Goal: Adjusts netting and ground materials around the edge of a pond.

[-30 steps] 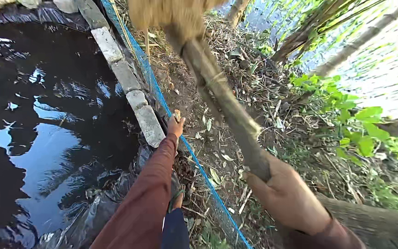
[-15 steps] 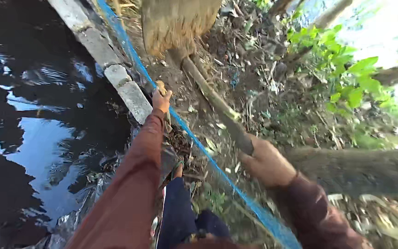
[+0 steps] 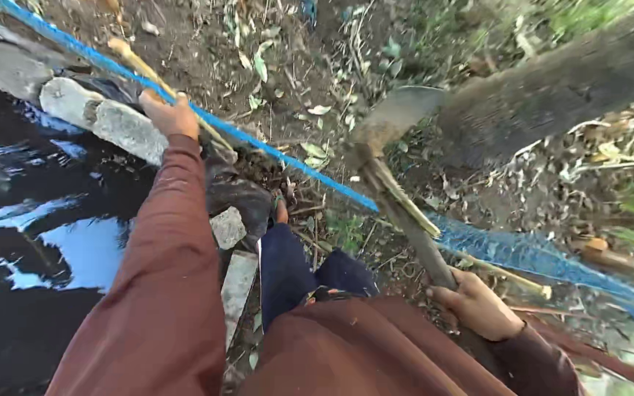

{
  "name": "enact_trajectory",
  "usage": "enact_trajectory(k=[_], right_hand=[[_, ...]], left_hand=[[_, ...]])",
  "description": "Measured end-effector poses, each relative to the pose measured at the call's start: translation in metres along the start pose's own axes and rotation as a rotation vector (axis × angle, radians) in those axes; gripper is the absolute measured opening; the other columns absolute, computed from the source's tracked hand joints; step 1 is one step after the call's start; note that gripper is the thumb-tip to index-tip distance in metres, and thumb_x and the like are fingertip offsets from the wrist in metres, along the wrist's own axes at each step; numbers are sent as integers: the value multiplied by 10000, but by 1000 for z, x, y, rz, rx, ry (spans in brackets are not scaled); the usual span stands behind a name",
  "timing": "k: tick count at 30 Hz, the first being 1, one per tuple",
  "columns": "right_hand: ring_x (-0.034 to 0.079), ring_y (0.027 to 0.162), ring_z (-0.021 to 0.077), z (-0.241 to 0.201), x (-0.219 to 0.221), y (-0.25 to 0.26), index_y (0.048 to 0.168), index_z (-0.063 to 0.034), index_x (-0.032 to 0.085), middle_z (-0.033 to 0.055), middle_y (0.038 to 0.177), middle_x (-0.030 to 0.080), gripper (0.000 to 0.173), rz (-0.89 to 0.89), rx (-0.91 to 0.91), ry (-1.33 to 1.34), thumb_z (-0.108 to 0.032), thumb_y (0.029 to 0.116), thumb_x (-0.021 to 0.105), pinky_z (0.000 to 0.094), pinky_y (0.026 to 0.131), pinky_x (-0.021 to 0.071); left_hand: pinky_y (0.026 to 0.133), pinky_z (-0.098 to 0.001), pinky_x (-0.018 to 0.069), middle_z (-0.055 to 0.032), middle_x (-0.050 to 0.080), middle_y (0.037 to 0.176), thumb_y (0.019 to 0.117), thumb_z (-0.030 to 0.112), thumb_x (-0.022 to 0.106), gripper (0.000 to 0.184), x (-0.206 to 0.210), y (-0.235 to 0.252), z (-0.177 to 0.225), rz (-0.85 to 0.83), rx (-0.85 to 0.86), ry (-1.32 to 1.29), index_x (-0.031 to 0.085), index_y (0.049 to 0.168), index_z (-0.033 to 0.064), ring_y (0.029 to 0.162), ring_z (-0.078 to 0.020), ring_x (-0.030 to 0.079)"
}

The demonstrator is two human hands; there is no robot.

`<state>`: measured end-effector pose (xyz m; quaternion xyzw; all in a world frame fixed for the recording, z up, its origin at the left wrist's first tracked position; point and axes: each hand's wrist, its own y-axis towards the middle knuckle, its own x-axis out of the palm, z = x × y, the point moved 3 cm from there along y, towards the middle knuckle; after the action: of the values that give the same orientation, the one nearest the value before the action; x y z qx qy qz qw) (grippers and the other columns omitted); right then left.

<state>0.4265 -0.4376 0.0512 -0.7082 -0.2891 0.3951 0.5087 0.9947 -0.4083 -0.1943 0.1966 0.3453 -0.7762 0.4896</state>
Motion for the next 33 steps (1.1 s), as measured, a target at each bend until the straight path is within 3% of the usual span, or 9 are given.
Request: enact_trajectory(k=[3, 6, 9, 13, 19, 21, 24, 29, 33], right_hand=[[520, 402, 126, 48, 4, -11, 1098, -36, 586, 12, 571, 545, 214, 48, 82, 165, -75, 888, 579, 310, 399, 499], [517, 403, 125, 79, 8, -22, 1086, -35, 581, 14, 565, 537, 185, 92, 171, 306, -47, 903, 559, 304, 401, 499], [505, 393, 123, 98, 11, -30, 1078, -35, 580, 9, 545, 515, 184, 115, 210, 386, -49, 895, 567, 298, 396, 489], [503, 394, 116, 117, 13, -48, 1079, -44, 585, 1, 544, 517, 219, 113, 226, 485, -57, 861, 583, 290, 394, 477], [516, 425, 102, 144, 12, -61, 1055, -51, 603, -2, 561, 547, 200, 9, 202, 505, -35, 856, 592, 270, 429, 468], [519, 427, 97, 156, 9, -62, 1037, -52, 601, -9, 561, 549, 194, -24, 194, 481, -36, 844, 598, 265, 430, 467], [544, 452, 95, 172, -1, -60, 1054, -35, 602, -10, 586, 572, 188, -70, 189, 402, -12, 867, 602, 270, 459, 493], [562, 485, 84, 199, -38, -42, 1081, -33, 587, -22, 636, 583, 193, -189, 119, 219, -4, 891, 605, 271, 495, 518], [585, 532, 116, 238, -83, -15, 1087, -27, 611, 15, 696, 610, 212, -253, -10, -17, -33, 877, 638, 319, 537, 531]], left_hand=[[1229, -490, 323, -320, 389, 1557, 931, 218, 685, 697, 34, -54, 1, -186, 347, 287, 407, 1490, -91, 1475, -424, 372], [1221, -615, 275, -256, 327, 1631, 863, 250, 753, 708, 115, -107, -19, -535, 667, 509, 496, 1479, 14, 1508, -457, 310], [1237, -679, 136, -200, 241, 1687, 812, 295, 837, 876, 179, -149, -44, -867, 751, 807, 426, 1564, 114, 1569, -438, 156], [1194, -751, 119, -185, 553, 1481, 852, 415, 797, 719, 204, -175, -65, -1093, 707, 1153, 566, 1460, 109, 1462, -406, 404], [1183, -626, 315, -224, 584, 1428, 969, 298, 694, 455, 164, -161, -29, -977, 683, 959, 646, 1335, 33, 1375, -411, 508], [1136, -625, 394, -246, 590, 1401, 985, 276, 671, 420, 144, -155, -21, -886, 575, 875, 649, 1304, 5, 1343, -428, 533], [1100, -647, 424, -267, 622, 1346, 1003, 291, 660, 450, 106, -155, -21, -833, 288, 792, 619, 1339, -5, 1294, -438, 576], [1089, -652, 435, -269, 655, 1286, 1022, 310, 646, 441, 28, -203, -92, -722, -2, 713, 625, 1323, -12, 1247, -440, 608], [1091, -607, 451, -265, 651, 1299, 1038, 336, 601, 453, -29, -327, -180, -620, -262, 645, 631, 1328, -11, 1239, -417, 619]])
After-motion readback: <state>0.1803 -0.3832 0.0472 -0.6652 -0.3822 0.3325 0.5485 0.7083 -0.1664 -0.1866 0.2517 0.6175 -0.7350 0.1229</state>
